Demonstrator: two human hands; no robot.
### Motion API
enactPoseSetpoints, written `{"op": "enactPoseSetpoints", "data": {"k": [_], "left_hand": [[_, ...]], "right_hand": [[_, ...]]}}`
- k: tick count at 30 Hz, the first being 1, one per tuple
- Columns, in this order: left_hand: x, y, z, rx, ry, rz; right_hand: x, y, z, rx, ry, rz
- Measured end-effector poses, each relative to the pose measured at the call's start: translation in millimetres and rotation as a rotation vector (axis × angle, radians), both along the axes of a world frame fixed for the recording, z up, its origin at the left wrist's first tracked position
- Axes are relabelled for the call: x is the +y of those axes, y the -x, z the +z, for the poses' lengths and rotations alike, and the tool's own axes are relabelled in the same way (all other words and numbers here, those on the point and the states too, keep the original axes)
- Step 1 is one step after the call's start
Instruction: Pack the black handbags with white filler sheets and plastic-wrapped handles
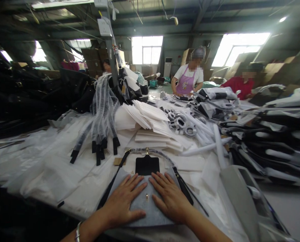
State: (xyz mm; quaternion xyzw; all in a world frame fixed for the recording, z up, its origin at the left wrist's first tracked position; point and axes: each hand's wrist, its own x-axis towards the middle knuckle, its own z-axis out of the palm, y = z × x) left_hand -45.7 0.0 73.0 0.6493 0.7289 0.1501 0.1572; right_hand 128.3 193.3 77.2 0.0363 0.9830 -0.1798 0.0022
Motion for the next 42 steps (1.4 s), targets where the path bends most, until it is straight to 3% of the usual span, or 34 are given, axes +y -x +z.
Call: {"op": "enactPoseSetpoints", "data": {"k": [4, 8, 12, 15, 18, 22, 27, 31, 34, 39, 42], "left_hand": [[1, 2, -7.2, -0.023, -0.012, 0.016], [0, 3, -14.4, -0.045, -0.038, 0.021], [-2, 5, -13.8, -0.038, -0.083, 0.013], [-3, 7, -15.7, -0.017, -0.102, -0.002], [-3, 8, -23.0, -0.004, -0.137, -0.006], [-4, 6, -27.6, -0.025, -0.181, 0.035], [-1, 1, -14.0, -0.081, -0.122, 0.082], [1, -3, -5.7, -0.041, -0.103, 0.100], [0, -6, -6.1, 0.012, -0.168, 0.081], [-9, -10, -12.8, 0.227, -0.559, 0.028], [-13, -14, -13.6, 0.305, -0.709, -0.128]], "right_hand": [[7, 13, 14.8, 0.009, 0.181, -0.066], [30, 63, 25.7, 0.144, 0.235, -0.257], [52, 126, 19.3, 0.153, 0.276, -0.362], [55, 147, 15.3, 0.147, 0.369, -0.368], [42, 130, 21.8, 0.213, 0.431, -0.342], [12, 68, 32.6, 0.256, 0.472, -0.234], [-16, 12, 17.6, 0.156, 0.451, -0.060], [-20, 9, 3.1, 0.122, 0.398, -0.045], [-20, 14, 2.5, 0.147, 0.368, -0.029], [-22, 15, 6.8, 0.137, 0.380, -0.096], [-21, 17, 4.8, 0.115, 0.428, -0.119]]}}
